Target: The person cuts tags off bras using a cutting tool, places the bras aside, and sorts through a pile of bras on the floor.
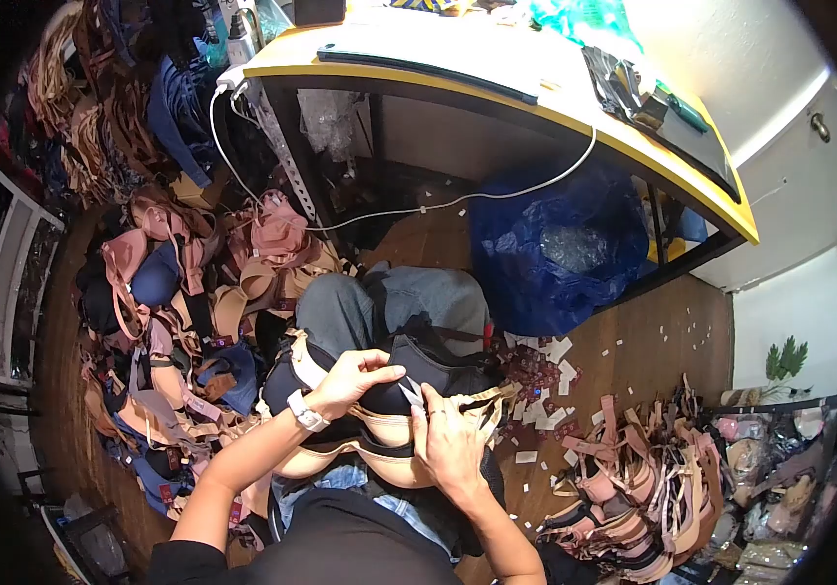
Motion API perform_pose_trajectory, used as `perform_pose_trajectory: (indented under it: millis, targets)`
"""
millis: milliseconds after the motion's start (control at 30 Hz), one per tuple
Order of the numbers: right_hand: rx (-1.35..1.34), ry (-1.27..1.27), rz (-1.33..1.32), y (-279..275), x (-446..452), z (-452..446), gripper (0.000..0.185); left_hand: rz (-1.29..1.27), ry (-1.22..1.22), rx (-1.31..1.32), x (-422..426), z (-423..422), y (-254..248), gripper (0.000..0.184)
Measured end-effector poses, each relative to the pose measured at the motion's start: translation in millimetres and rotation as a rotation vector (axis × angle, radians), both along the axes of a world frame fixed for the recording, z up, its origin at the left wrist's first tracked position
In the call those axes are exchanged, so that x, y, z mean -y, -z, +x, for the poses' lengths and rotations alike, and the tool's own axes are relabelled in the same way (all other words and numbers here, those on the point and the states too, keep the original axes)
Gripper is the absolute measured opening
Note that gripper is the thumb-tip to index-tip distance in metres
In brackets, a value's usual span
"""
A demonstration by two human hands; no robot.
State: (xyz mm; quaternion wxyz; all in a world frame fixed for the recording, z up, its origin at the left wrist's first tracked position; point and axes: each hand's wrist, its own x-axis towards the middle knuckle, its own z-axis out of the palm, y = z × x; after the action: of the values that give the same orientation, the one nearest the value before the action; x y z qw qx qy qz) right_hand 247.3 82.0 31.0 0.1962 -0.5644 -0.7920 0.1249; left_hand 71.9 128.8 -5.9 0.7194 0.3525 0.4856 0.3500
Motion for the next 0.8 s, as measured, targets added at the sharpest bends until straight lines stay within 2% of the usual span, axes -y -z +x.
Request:
perform_pose_trajectory:
  millis: [533,600,733,800]
  targets:
    - [-0.018,0.037,-0.044,-4,-4,-2,0.026,0.038,-0.005,0.03,1,3,3,0.016]
    - [-0.133,0.084,-0.202,-8,-8,-2,0.023,0.02,0.0,0.053,0,1,1,0.016]
    - [-0.199,0.105,-0.301,7,-14,6,0.021,0.058,0.017,0.035,1,4,1,0.016]
    - [-0.663,0.094,-0.398,21,-16,12,0.022,0.292,0.051,0.022,2,10,2,0.017]
